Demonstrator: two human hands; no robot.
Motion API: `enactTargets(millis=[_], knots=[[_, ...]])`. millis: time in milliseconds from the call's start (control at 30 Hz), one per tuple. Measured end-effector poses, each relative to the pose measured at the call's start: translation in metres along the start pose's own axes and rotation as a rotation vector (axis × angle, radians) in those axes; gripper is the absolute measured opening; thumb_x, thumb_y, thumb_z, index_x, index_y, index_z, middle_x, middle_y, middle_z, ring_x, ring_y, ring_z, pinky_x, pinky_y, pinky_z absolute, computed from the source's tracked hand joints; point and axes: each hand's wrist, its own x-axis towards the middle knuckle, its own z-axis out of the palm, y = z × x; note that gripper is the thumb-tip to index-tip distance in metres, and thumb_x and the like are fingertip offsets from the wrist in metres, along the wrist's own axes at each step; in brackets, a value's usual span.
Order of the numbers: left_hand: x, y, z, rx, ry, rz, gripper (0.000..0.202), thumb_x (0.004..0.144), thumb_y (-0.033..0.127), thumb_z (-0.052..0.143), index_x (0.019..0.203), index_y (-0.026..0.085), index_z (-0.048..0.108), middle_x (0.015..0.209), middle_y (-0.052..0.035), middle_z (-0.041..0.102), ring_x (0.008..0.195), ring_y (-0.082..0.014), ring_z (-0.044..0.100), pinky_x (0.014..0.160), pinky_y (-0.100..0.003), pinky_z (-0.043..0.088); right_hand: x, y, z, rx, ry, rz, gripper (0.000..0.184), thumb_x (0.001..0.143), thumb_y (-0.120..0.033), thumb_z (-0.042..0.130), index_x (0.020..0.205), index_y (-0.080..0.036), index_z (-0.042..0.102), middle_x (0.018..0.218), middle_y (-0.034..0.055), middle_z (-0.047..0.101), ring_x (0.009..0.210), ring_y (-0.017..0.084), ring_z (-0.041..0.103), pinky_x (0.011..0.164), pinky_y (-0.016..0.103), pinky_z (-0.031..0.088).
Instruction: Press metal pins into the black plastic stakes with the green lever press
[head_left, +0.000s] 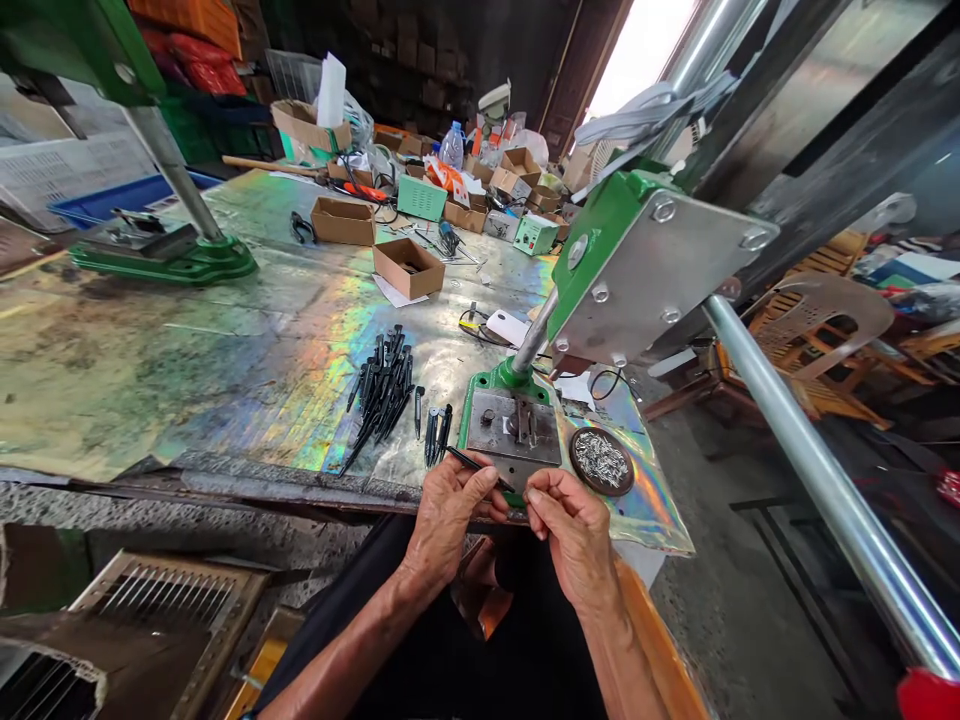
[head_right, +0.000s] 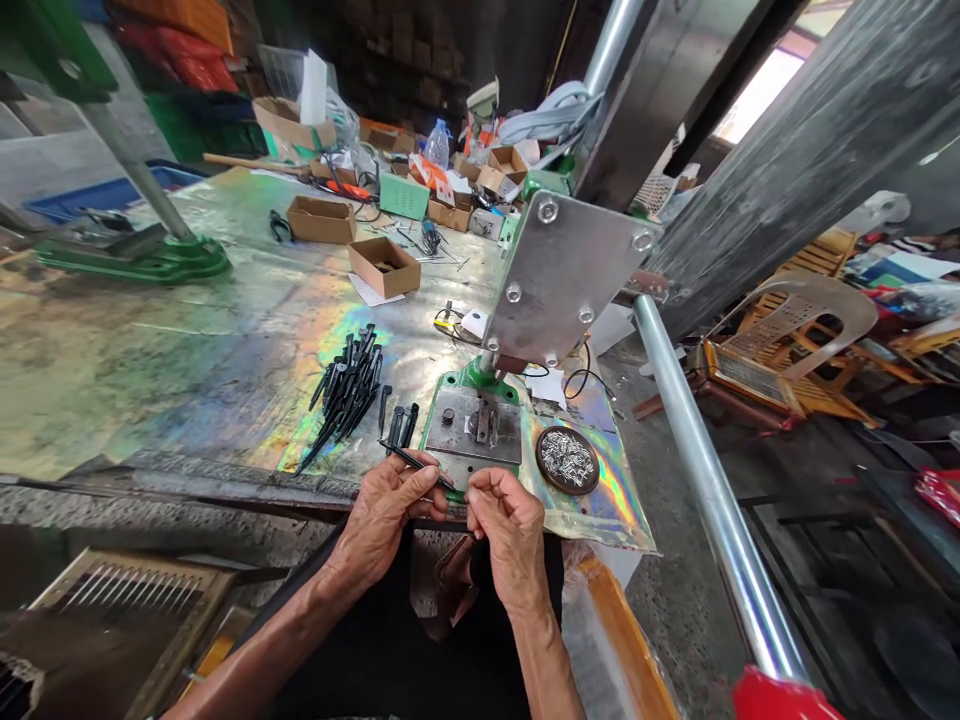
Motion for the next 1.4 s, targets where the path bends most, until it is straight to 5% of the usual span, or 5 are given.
enactTargets(millis=[833, 1167, 1400], knots=[[0.003, -0.001, -0.005, -0.206, -0.048, -0.179, 0.040, 0.058, 0.035, 0.080, 0.077, 0.013, 0.053, 0.056, 0.0000, 0.061, 0.049, -0.0106, 0.059, 0.048, -0.020, 0.049, 0.002, -0.006, 0.012, 0.122, -0.058, 0.107, 0.019, 0.070, -0.025, 0.069, 0.088, -0.018, 0.065, 0.070, -0.0007, 0.054, 0.046, 0.006, 0.037, 0.043, 0.022, 0.024], [0.004, -0.006, -0.008, 0.042, -0.133, 0.019, 0.026, 0.074, 0.036, 0.068, 0.081, 0.015, 0.054, 0.055, 0.0001, 0.063, 0.047, -0.0116, 0.058, 0.049, -0.022, 0.049, 0.001, -0.005, 0.007, 0.014, -0.085, 0.068, 0.019, 0.074, -0.025, 0.067, 0.091, -0.019, 0.060, 0.068, -0.0024, 0.054, 0.046, 0.007, 0.039, 0.044, 0.022, 0.024], [0.007, 0.003, -0.004, 0.155, -0.179, 0.023, 0.031, 0.073, 0.039, 0.067, 0.081, 0.015, 0.051, 0.056, 0.0003, 0.062, 0.051, -0.0126, 0.060, 0.052, -0.024, 0.051, 0.006, -0.002, 0.006, 0.065, -0.067, 0.116, 0.018, 0.073, -0.025, 0.067, 0.088, -0.020, 0.058, 0.068, -0.0035, 0.053, 0.046, 0.006, 0.035, 0.044, 0.022, 0.021]])
